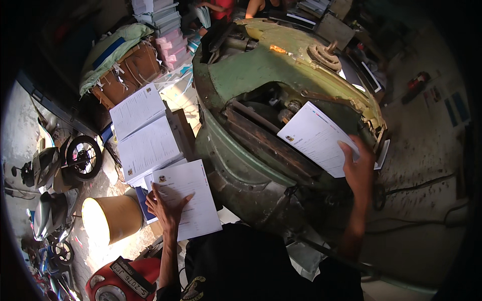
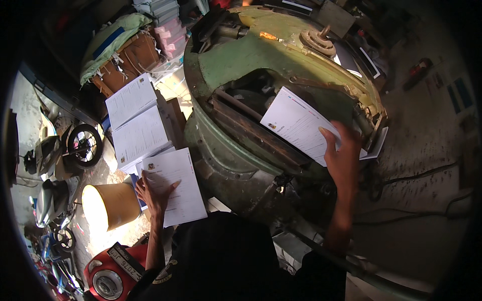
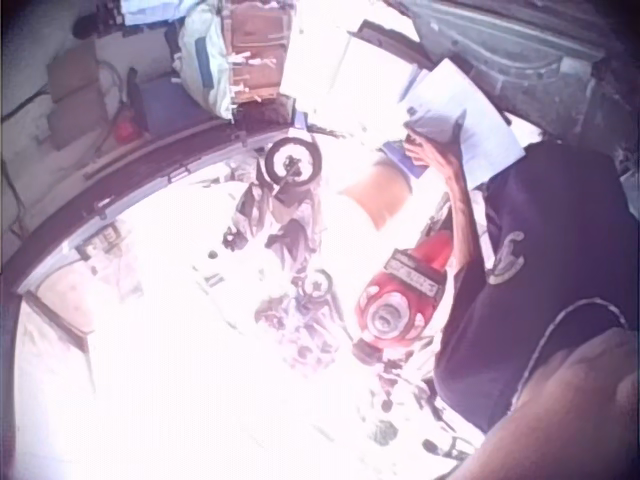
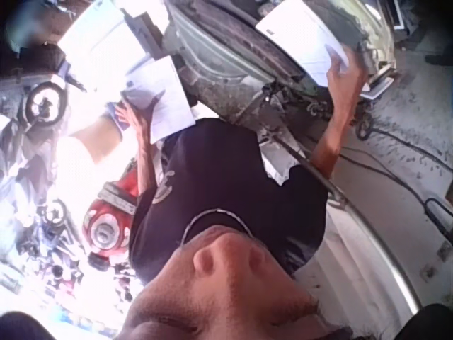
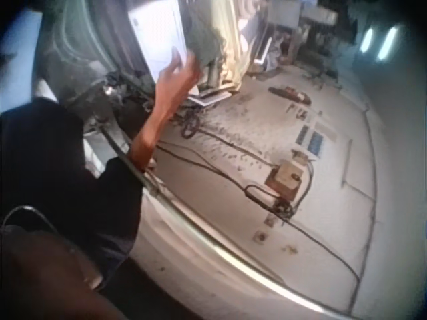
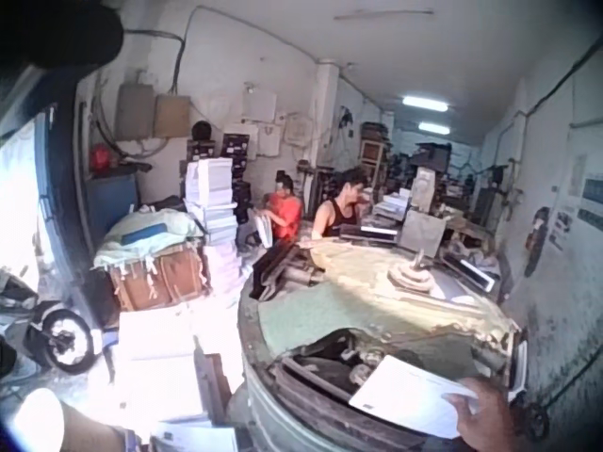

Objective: The person takes printed documents from stacks and inserts them one by one into the opening of a rotating machine by hand.

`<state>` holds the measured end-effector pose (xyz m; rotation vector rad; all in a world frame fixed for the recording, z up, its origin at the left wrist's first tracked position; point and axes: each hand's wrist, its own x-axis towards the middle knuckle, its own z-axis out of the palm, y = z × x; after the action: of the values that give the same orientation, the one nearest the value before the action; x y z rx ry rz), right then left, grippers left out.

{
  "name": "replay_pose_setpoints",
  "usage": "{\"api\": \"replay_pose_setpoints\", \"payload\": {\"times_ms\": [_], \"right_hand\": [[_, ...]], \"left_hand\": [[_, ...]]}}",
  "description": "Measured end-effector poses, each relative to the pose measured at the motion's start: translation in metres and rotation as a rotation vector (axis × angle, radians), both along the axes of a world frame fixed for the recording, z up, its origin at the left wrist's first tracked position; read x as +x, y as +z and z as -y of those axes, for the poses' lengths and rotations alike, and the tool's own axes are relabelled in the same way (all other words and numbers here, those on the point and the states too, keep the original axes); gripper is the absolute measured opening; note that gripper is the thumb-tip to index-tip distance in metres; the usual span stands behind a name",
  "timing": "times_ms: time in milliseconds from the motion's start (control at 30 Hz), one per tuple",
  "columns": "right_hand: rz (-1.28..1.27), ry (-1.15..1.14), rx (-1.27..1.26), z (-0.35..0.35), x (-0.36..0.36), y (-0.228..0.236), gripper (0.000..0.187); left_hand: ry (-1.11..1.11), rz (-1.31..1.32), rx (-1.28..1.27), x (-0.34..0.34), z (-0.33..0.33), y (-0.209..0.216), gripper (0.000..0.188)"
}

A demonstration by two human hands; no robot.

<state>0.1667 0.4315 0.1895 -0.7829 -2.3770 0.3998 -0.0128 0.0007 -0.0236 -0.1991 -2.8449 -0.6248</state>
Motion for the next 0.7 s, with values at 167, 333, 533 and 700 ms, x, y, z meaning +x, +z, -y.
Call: {"api": "replay_pose_setpoints", "payload": {"times_ms": [167,333,533,700], "right_hand": [[0.015,0.082,-0.012,-0.001,-0.011,-0.009,0.019],[-0.007,0.128,-0.070,-0.004,-0.013,-0.027,0.014],[0.060,0.163,-0.217,-0.010,-0.006,-0.044,0.009],[0.143,0.145,0.095,-0.023,0.007,-0.054,0.014]], "left_hand": [[0.019,-0.050,0.005,-0.001,-0.001,-0.007,0.127],[0.035,-0.044,-0.003,-0.001,-0.003,-0.006,0.124],[0.050,0.016,0.033,-0.002,-0.001,-0.007,0.118],[0.044,-0.036,-0.026,-0.003,-0.001,-0.013,0.124]]}}
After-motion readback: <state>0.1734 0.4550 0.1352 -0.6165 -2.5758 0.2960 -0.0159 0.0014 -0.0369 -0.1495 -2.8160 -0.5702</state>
